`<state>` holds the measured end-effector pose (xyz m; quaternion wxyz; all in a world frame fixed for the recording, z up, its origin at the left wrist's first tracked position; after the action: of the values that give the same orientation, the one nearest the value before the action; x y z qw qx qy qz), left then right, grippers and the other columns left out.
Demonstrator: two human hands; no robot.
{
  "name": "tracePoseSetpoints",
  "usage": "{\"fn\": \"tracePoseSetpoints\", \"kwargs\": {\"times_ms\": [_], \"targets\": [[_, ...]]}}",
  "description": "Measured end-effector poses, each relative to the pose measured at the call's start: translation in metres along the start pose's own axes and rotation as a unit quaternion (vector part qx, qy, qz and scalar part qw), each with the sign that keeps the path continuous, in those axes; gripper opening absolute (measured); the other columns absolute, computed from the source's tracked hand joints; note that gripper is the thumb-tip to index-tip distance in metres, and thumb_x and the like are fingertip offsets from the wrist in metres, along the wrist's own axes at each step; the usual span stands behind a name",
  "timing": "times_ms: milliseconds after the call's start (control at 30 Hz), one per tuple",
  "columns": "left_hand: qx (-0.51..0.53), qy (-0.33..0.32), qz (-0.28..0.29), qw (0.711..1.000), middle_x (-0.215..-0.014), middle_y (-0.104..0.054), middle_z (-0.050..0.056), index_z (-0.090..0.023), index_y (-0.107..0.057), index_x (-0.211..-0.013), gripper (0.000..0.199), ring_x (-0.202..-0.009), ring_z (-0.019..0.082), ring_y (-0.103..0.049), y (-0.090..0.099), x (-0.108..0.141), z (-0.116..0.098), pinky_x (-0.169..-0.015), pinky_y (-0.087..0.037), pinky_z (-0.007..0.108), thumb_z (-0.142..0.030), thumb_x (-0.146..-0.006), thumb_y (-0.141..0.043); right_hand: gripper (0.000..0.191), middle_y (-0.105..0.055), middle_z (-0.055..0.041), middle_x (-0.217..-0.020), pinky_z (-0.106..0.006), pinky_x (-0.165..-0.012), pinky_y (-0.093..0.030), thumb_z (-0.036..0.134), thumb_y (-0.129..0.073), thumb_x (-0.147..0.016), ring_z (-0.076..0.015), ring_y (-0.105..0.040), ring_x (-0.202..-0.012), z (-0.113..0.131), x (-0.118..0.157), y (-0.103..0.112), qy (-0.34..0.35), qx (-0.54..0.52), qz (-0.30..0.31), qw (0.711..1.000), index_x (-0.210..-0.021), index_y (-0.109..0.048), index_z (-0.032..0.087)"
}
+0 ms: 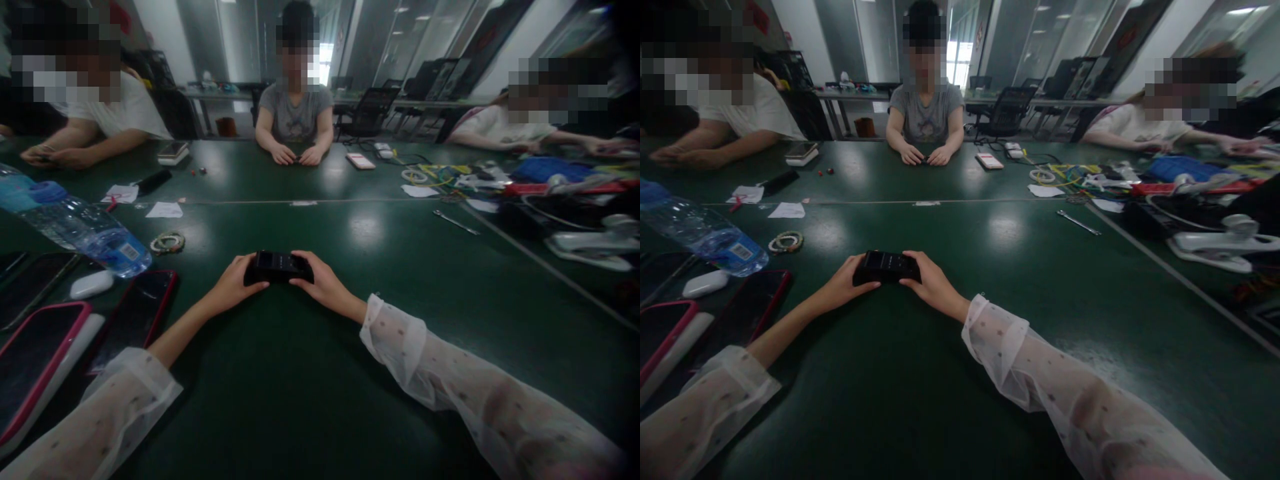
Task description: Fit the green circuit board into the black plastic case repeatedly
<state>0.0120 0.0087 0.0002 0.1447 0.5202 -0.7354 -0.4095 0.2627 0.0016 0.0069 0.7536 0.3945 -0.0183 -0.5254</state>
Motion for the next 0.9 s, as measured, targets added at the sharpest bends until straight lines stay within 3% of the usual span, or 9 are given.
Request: {"fn": "tracePoseSetpoints", "kwargs": {"times_ms": [333,533,667,900], "targets": [[0.016,0.013,0.000,1.000,-0.129,-0.049,0.014,-0.018,-0.039,-0.137,0.068,-0.122,0.030,-0.049,-0.001,0.000,0.003,-0.103,-0.041,0.049,-0.042,-0.080,-0.068,0.056,-0.056,-0.0092,-0.125,-0.051,-0.100,-0.048,0.023,-0.066,-0.083,-0.0262,-0.057,-0.116,0.005,0.001,0.004,0.001,-0.004,-0.017,1.000,-0.132,-0.040,0.026],[0.016,0.008,0.001,1.000,-0.126,-0.051,0.013,-0.019,-0.042,-0.135,0.063,-0.118,0.030,-0.051,0.000,0.000,0.002,-0.100,-0.044,0.050,-0.042,-0.082,-0.066,0.056,-0.054,-0.0098,-0.128,-0.048,-0.101,-0.047,0.026,-0.065,-0.084,-0.0255,-0.055,-0.117,0.008,0.001,0.006,0.012,-0.012,-0.049,0.999,-0.134,-0.040,0.025],[0.008,-0.020,0.003,1.000,-0.128,-0.052,0.012,-0.021,-0.042,-0.136,0.060,-0.121,0.029,-0.048,0.001,0.000,0.000,-0.101,-0.042,0.051,-0.038,-0.084,-0.065,0.055,-0.053,-0.0099,-0.129,-0.045,-0.102,-0.046,0.031,-0.064,-0.085,-0.0252,-0.054,-0.119,0.011,0.002,0.006,0.018,-0.015,-0.100,0.995,-0.135,-0.039,0.026],[0.025,0.005,0.014,1.000,-0.133,-0.048,0.010,-0.026,-0.036,-0.142,0.066,-0.123,0.029,-0.048,0.003,0.002,-0.005,-0.103,-0.041,0.049,-0.038,-0.084,-0.064,0.054,-0.049,-0.0115,-0.130,-0.046,-0.105,-0.043,0.029,-0.059,-0.087,-0.0256,-0.051,-0.121,0.005,0.003,0.010,-0.026,0.032,-0.232,0.972,-0.136,-0.036,0.024]]}}
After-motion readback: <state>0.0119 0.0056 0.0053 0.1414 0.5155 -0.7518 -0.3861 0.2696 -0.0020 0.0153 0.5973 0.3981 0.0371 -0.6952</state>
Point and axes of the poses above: each hand's wrist, its own x-axis away from the middle knuckle, its own y-axis out of the back of the hand, z = x × y, the point moved 1 cm from there along -x, towards the middle knuckle
